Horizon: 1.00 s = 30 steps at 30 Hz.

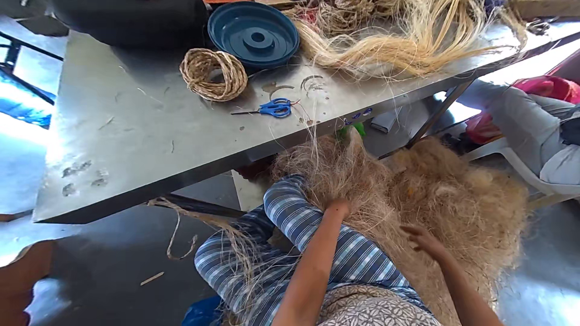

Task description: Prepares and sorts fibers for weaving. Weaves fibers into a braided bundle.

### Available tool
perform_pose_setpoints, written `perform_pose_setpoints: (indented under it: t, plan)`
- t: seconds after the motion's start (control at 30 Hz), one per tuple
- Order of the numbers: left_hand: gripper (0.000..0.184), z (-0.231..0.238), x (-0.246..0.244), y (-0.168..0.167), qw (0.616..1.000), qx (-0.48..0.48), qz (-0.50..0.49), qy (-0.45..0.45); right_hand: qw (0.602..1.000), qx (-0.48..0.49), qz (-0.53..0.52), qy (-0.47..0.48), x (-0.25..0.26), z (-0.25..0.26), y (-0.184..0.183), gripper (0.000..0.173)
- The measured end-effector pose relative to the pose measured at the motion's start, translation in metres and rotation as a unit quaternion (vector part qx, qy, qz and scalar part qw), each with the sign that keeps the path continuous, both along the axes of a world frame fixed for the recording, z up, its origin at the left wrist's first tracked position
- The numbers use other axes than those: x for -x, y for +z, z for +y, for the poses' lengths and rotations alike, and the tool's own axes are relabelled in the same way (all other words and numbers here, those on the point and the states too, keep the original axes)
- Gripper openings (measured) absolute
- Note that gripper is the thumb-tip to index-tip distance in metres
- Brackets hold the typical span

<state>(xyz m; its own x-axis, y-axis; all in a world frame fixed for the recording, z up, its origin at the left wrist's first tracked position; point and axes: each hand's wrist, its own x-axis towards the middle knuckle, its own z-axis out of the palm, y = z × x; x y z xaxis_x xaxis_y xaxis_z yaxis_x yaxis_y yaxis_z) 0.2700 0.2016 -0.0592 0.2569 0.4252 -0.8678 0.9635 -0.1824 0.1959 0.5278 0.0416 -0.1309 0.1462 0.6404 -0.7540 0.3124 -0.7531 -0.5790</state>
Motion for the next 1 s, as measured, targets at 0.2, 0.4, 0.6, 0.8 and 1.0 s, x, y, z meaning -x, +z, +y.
perform_pose_setpoints:
  t: [0.2,0.4,0.6,0.8,1.0]
  plan:
    - [0.036,-0.001,0.000,-0.006,1.000,-0.007,-0.003,0.011,0.960,-0.211,-0.184,-0.005,0.012,0.109,0.082,0.029]
    - [0.037,-0.001,0.006,-0.005,0.999,-0.012,-0.031,0.042,0.985,-0.130,-0.084,0.080,0.063,0.181,-0.026,0.038]
    - [0.034,0.004,0.017,-0.017,0.977,-0.076,-0.178,0.092,0.958,-0.137,0.001,-0.252,0.056,0.179,-0.037,0.030]
    - [0.031,0.002,0.014,-0.020,0.919,-0.158,-0.353,0.080,0.787,-0.377,0.075,-0.483,-0.016,0.174,0.078,0.018]
    - [0.030,-0.001,0.008,-0.013,0.918,-0.128,-0.374,0.021,0.725,-0.607,-0.150,-0.290,0.033,0.146,0.159,0.023]
